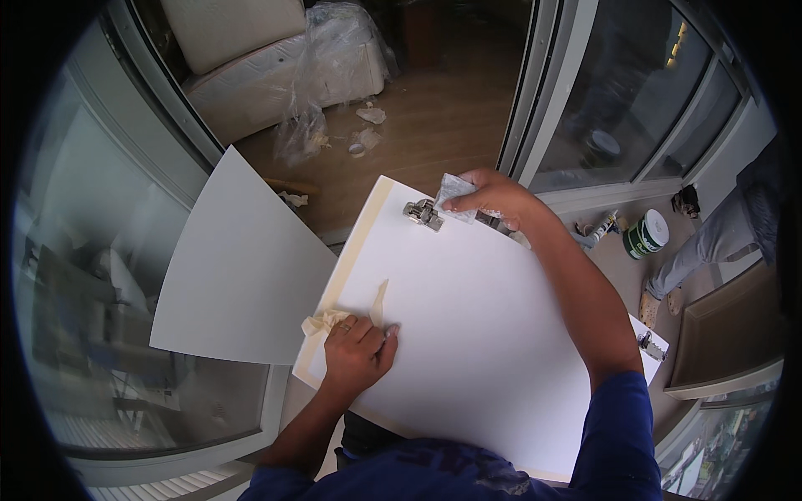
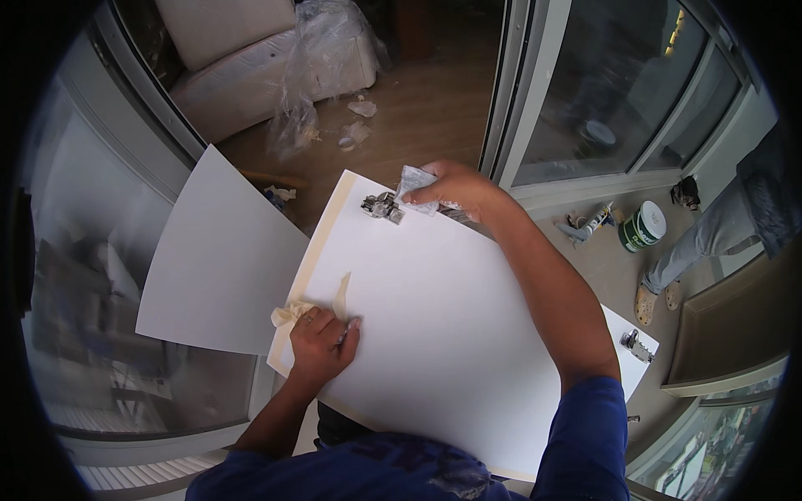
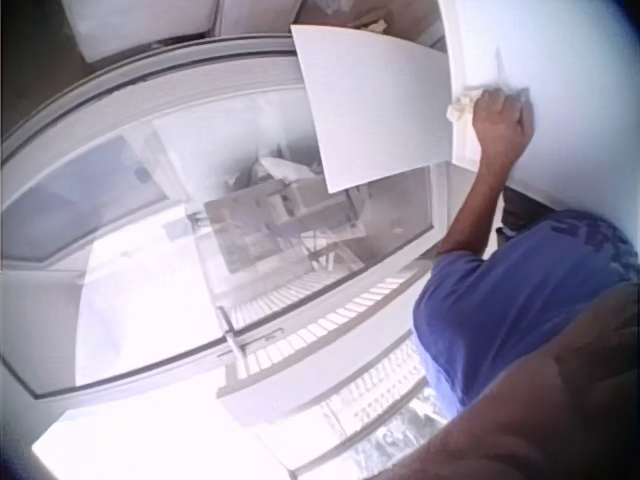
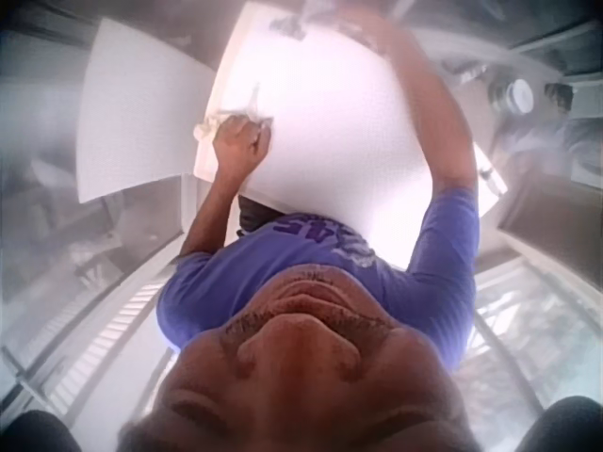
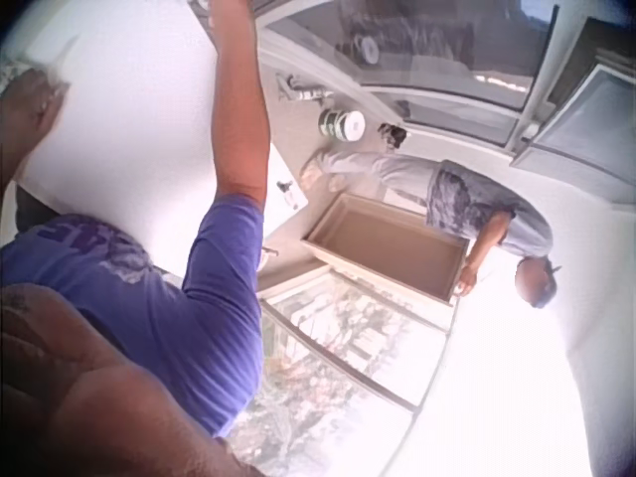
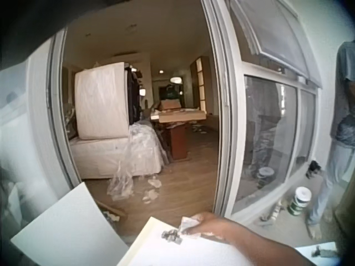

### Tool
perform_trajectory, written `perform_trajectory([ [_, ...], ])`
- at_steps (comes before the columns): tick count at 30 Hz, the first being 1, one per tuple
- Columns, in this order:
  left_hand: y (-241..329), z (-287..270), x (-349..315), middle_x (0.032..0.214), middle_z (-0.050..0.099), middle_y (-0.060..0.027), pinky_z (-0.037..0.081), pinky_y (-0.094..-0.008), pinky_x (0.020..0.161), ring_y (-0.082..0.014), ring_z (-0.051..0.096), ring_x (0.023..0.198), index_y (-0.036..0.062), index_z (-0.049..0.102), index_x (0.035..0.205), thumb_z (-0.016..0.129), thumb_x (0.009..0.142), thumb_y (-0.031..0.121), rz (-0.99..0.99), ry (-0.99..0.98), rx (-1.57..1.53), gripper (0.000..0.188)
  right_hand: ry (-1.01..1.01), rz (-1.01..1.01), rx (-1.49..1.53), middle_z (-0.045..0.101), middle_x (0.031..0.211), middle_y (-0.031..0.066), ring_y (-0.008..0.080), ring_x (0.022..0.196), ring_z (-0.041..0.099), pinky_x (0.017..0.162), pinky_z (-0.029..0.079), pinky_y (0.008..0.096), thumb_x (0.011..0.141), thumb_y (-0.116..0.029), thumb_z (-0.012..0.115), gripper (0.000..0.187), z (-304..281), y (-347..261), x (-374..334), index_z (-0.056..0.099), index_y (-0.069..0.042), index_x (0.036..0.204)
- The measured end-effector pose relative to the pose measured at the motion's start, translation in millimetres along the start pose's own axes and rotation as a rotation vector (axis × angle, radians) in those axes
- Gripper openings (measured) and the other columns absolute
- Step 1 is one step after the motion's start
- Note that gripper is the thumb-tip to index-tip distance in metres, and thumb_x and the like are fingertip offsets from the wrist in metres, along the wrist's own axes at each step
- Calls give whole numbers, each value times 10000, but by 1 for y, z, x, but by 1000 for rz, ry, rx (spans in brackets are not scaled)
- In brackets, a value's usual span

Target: The person prepares a cabinet door hinge by removing masking tape and applying a sealant or glue from a small tube to the edge of a white panel.

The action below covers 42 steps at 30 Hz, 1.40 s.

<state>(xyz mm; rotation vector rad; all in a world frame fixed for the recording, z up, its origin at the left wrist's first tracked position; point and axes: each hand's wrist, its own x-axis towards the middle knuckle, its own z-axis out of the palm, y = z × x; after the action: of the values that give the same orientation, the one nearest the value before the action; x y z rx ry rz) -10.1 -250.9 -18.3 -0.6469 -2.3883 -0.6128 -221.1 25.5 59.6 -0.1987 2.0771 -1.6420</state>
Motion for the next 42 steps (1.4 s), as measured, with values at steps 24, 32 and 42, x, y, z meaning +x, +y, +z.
perform_trajectory([
  [24, 0, 11, 7, 664, 498, -61, 428, -398, 556, -258, 537, 611, 84, 542, 625, 783, 808, 107, 44, -40, 16, 303, 10, -59, 222, 741, 1038, 131, 195, 951, 707, 839, 542, 314, 791, -132, 881, 476, 30, -23, 71, 677, 47, 1182],
  [32, -2, 4, -3, 651, 492, -64, 422, -393, 547, -261, 526, 592, 86, 531, 620, 777, 810, 99, 21, -26, 36, 311, 107, 57, 62, 744, 1011, 151, 203, 930, 710, 828, 545, 331, 766, -114, 893, 474, -17, 18, -47, 686, 78, 1146],
  [42, 0, 22, 14, 648, 484, -64, 421, -397, 547, -268, 525, 592, 83, 514, 614, 779, 805, 94, 79, -18, -53, 327, 247, -59, 199, 754, 1022, 175, 224, 929, 731, 804, 564, 343, 756, -113, 889, 469, 1, 14, 13, 699, 89, 1135],
])
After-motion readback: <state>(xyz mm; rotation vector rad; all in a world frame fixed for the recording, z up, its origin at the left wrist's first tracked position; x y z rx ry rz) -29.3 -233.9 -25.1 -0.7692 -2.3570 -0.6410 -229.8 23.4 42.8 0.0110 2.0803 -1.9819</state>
